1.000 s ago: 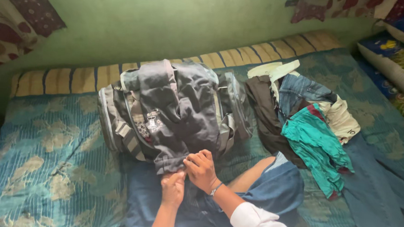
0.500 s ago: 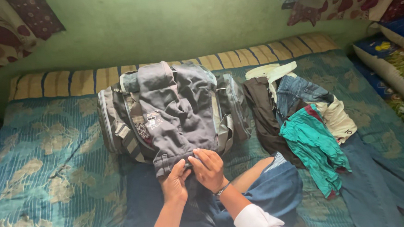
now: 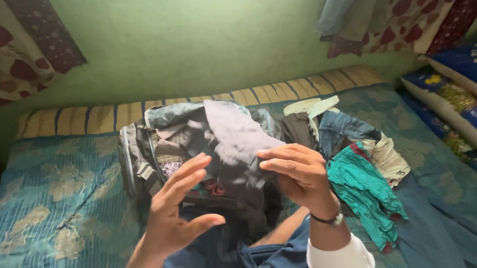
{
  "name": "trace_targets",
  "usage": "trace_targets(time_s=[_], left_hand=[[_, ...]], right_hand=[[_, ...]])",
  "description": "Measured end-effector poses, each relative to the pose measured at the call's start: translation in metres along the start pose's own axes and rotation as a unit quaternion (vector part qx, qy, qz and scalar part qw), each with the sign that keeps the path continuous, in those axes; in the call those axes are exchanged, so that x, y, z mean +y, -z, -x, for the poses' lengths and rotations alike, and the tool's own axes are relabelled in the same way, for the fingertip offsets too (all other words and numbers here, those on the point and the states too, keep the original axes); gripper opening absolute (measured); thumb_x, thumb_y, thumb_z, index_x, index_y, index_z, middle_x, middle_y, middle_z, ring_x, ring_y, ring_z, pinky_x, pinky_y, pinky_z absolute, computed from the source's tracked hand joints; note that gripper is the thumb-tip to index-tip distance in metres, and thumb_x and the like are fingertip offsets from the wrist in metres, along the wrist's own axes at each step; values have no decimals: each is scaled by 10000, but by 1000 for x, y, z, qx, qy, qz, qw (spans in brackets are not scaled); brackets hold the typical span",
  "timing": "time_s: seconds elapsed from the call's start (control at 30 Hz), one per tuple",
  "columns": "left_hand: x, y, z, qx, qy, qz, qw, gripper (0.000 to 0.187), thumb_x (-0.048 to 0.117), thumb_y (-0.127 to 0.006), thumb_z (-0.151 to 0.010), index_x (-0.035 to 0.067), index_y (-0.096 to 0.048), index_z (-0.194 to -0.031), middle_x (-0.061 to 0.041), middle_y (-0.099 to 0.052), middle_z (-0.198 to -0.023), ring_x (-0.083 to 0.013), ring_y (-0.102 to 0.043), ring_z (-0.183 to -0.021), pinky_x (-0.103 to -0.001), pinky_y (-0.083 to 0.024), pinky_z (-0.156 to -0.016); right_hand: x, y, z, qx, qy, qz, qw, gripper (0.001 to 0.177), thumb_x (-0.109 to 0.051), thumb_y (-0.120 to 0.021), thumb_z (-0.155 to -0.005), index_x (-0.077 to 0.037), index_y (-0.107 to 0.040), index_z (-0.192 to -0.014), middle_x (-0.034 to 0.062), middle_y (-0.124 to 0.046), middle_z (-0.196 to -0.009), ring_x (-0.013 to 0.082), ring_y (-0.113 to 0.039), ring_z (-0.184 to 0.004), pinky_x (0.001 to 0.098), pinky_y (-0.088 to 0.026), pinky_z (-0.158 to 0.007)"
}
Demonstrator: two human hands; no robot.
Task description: The person folds various clothing items, including a pink cloth, dark pants, a teal garment, and white shirts, and places them into an open duffel bag on a bed.
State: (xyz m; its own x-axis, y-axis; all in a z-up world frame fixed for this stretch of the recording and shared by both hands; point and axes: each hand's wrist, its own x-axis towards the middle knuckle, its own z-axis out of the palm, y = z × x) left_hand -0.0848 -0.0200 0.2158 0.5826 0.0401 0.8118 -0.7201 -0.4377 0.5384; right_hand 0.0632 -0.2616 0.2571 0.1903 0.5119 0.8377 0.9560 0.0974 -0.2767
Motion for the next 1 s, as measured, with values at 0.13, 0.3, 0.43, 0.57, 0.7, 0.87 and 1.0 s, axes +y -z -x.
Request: trace_targets(time_s=[0.13, 0.3, 0.43, 0.57, 0.7, 0.87, 1.0], left_hand=[[21, -13, -51, -119, -62, -65, 989, 852, 300, -914, -726, -4, -521, -1418, -203, -602, -1446, -426, -575, -1378, -462, -451, -1158], [27, -28, -56, -236, 101, 77, 963, 745, 232, -948, -707, 15, -625, -1343, -125, -758, -1087, -255, -754, -979, -293, -568, -890], [30, -26, -37, -198, 111, 40, 973, 732, 234, -961, -700, 10, -656, -1327, -61, -783, -937, -136, -794, -843, -242, -582, -757], [17, -16, -10, -90, 190, 139, 968, 623, 135, -967, -657, -14, -715, -1207, -47, -810, -970, -97, -725, -879, -258, -585, -811], [-2, -24, 15, 28, 242, 163, 956, 542, 67, -963, -624, -29, -731, -1105, -54, -795, -935, -91, -723, -868, -257, -587, -788], [-6, -42, 30, 119, 207, 47, 970, 471, 93, -968, -640, -5, -709, -1021, -60, -807, -907, -74, -742, -822, -235, -607, -738], [-5, -39, 31, 99, 172, 58, 978, 495, 74, -944, -710, 3, -629, -1085, -89, -787, -1011, -109, -751, -920, -256, -619, -804]], right_hand=[[-30, 17, -23, -100, 22, -87, 991, 370, 56, -659, -719, -51, -737, -1065, 128, -760, -1124, 317, -751, -946, 367, -595, -857], [-52, 10, -28, -64, -17, -120, 991, 313, 27, -710, -804, -41, -720, -1110, 124, -750, -1104, 299, -786, -1006, 344, -631, -905], [-54, 17, -18, 50, -10, 12, 999, 488, -211, -889, -726, -22, -694, -1131, 153, -709, -1168, 282, -727, -1063, 364, -590, -935], [-27, 22, 19, 117, -130, -156, 972, 568, -299, -964, -760, 20, -724, -1165, 178, -722, -1230, 261, -733, -1124, 405, -601, -1017], [-24, -14, 53, 116, -206, -454, 859, 854, -397, -916, -738, 81, -595, -1369, 197, -696, -1306, 243, -694, -1187, 402, -538, -1050], [-51, -57, 62, 93, -198, -494, 842, 1091, -251, -952, -747, -10, -271, -1565, 131, -537, -1498, 185, -572, -1342, 344, -439, -1130], [-41, -70, 69, 144, -322, -333, 874, 942, -26, -928, -753, 40, -412, -1538, 187, -715, -1157, 199, -705, -1045, 321, -564, -909]])
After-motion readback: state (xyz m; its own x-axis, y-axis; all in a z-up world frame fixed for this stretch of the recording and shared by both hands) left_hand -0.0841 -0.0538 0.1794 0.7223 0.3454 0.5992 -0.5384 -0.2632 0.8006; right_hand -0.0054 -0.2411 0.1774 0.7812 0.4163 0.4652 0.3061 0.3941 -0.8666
